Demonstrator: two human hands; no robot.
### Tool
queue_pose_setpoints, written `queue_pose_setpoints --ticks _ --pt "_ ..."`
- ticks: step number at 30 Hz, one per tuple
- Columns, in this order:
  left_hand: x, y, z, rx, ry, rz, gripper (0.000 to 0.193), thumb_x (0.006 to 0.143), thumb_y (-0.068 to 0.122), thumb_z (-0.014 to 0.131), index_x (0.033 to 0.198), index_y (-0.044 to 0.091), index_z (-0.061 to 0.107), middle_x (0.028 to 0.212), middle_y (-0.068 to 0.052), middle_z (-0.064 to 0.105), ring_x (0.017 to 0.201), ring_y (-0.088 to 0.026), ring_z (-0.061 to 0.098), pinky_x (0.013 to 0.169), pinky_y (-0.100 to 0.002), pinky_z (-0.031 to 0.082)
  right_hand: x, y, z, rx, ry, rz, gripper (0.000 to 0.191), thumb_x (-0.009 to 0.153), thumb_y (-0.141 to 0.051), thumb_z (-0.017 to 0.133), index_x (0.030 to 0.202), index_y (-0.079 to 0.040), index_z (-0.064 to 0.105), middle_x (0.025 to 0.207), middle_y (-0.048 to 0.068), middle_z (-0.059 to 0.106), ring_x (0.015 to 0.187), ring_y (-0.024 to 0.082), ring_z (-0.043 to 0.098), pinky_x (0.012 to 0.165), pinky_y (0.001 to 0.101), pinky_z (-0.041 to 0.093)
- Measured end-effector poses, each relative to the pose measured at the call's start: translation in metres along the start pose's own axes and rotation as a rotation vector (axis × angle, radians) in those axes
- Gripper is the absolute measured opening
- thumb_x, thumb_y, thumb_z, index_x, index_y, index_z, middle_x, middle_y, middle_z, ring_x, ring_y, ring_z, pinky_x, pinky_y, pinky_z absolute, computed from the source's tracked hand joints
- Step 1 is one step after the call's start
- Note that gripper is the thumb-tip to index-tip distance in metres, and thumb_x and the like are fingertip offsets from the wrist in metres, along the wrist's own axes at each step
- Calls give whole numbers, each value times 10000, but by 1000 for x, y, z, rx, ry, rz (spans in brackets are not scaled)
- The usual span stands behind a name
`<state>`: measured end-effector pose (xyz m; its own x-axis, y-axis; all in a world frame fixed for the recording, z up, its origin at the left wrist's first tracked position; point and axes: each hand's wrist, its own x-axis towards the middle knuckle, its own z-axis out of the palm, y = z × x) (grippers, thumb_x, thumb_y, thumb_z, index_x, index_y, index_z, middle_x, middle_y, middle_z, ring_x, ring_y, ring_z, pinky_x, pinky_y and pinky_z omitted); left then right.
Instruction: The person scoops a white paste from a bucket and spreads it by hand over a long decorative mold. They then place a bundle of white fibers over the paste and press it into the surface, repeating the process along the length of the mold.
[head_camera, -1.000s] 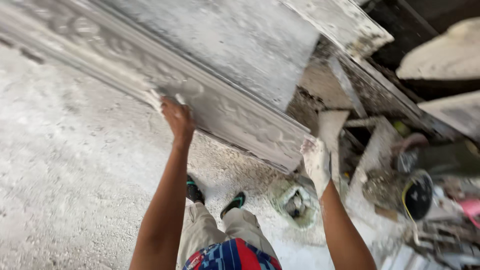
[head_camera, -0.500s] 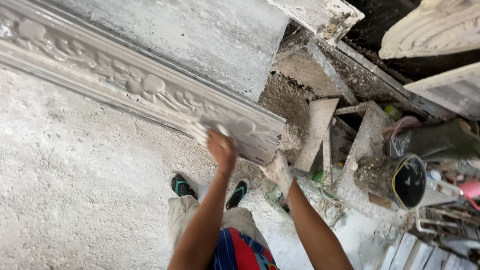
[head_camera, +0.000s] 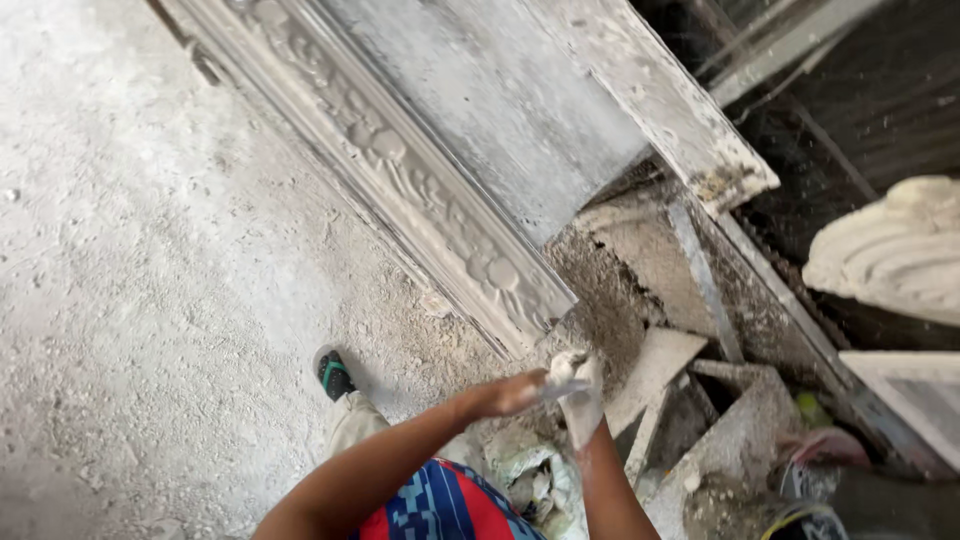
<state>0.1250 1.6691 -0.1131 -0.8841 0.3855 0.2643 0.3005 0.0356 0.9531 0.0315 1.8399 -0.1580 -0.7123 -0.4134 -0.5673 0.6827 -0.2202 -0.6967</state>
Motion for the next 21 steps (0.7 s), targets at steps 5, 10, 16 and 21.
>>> queue_pose_setpoints --ticks 5,10,16,21 --pt "-48 57 -109 -350 351 -74 884 1016 677 108 1572 23 316 1649 -250 325 1528 -409 325 1263 -537 252 51 -40 88 -18 -46 -108 215 1033 -306 477 960 -116 406 856 40 407 679 182 401 570 365 312" --pt "-131 68 -236 -506 767 -229 787 1032 569 305 1508 -47 421 1573 -243 454 1506 -378 385 1242 -491 274 94 -42 213 -103 -191 -172 225 1019 -274 495 859 -145 403 732 0 381 557 152 360 460 343 281" --pt "-287 66 -377 -350 1055 -94 805 971 580 488 1487 -39 485 1515 -231 530 1449 -338 466 1215 -451 338 162 1 401 -251 -347 -276 287 1084 -268 521 846 -124 449 705 -3 445 579 149 439 533 328 392" --pt "-411 98 -487 -297 1219 -67 811 956 590 552 1457 -45 480 1484 -231 550 1433 -343 488 1214 -466 332 213 35 562 -215 -259 -16 333 1044 -326 431 1054 -53 622 876 81 664 753 187 613 672 328 501"
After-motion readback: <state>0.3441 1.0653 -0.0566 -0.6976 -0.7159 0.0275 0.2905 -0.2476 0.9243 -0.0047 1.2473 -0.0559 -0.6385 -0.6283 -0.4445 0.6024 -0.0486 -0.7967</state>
